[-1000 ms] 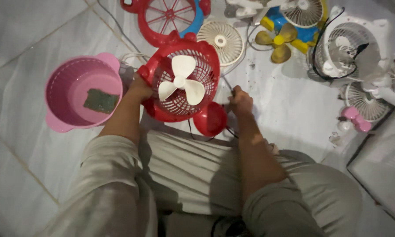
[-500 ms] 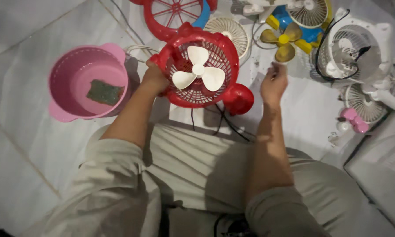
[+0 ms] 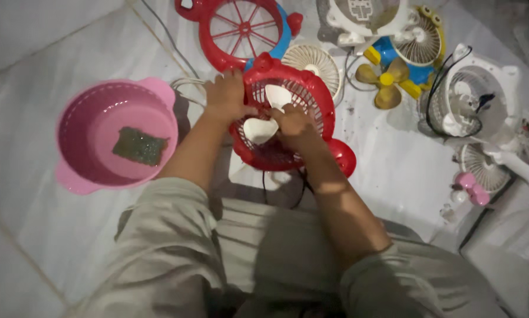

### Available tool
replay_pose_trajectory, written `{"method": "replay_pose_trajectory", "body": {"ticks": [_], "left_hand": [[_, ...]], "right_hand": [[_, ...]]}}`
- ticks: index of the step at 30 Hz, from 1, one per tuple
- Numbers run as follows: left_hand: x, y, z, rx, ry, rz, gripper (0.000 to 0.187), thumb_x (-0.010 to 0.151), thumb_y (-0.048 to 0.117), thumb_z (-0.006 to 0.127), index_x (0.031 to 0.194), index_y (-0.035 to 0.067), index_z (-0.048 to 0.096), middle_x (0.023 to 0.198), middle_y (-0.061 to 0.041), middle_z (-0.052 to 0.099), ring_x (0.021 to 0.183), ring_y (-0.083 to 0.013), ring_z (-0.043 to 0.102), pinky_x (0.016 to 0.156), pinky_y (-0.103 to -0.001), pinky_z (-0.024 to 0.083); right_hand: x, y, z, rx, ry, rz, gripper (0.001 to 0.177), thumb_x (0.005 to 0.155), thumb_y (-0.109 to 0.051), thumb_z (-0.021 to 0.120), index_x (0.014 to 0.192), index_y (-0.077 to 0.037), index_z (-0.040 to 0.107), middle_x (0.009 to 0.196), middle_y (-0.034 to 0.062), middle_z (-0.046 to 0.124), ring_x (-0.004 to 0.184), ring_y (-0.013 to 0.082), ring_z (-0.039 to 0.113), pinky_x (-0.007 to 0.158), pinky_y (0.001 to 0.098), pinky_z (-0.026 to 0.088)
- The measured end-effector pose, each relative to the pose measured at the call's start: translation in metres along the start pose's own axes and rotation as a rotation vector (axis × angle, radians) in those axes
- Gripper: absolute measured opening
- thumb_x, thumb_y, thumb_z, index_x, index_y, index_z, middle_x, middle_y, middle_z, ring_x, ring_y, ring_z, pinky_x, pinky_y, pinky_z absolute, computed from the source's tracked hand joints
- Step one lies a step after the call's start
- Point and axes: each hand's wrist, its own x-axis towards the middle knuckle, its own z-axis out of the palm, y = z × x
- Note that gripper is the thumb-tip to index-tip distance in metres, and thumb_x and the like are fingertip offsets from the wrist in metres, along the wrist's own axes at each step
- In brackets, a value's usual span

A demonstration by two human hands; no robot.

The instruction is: The person disassembles a small red fan, removes the blades, and then cleans a larger white fan blade with a sponge and water. The person wipes the fan blade thoroughly.

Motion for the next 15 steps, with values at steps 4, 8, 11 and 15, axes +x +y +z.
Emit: {"method": "replay_pose_trajectory", "body": {"ticks": [4, 8, 11, 15], "left_hand": [[0.021, 0.003, 0.031, -0.033, -0.112, -0.127, 0.108, 0.049, 0.044, 0.096, 0.136, 0.007, 0.044, 0.123, -0.016, 0.059, 0.110, -0.0374, 0.063, 0.084, -0.053, 0.053], [0.036, -0.002, 0.066, 0.078, 0.110, -0.178, 0.028, 0.097, 0.018, 0.063, 0.124, 0.016, 0.056, 0.111, -0.011, 0.068, 0.095, -0.0341, 0.073, 0.074, -0.051, 0.057], [0.045, 0.001, 0.085, 0.149, 0.116, -0.217, 0.023, 0.094, 0.019, 0.059, 0.117, 0.020, 0.056, 0.103, -0.008, 0.069, 0.089, -0.0320, 0.073, 0.069, -0.051, 0.057], [0.051, 0.002, 0.092, 0.221, 0.116, -0.280, 0.020, 0.096, 0.021, 0.058, 0.116, 0.023, 0.056, 0.102, -0.006, 0.068, 0.090, -0.0310, 0.073, 0.069, -0.050, 0.057]], "right_hand": [[0.000, 0.019, 0.015, 0.137, 0.135, -0.124, 0.042, 0.076, -0.020, 0.079, 0.118, -0.019, 0.073, 0.108, 0.0132, 0.069, 0.107, 0.0370, 0.065, 0.095, 0.0538, 0.049], [-0.001, 0.025, 0.025, 0.194, 0.190, -0.142, 0.032, 0.079, -0.016, 0.079, 0.111, -0.017, 0.075, 0.105, 0.0113, 0.070, 0.105, 0.0345, 0.066, 0.093, 0.0525, 0.050], [-0.008, 0.022, 0.028, 0.155, 0.327, -0.178, 0.038, 0.074, -0.013, 0.078, 0.112, -0.017, 0.076, 0.109, 0.0120, 0.072, 0.106, 0.0354, 0.066, 0.091, 0.0540, 0.045], [-0.010, 0.013, 0.032, 0.177, 0.316, -0.057, 0.032, 0.081, -0.012, 0.075, 0.112, -0.022, 0.079, 0.110, 0.0103, 0.072, 0.105, 0.0328, 0.066, 0.087, 0.0510, 0.043]]}}
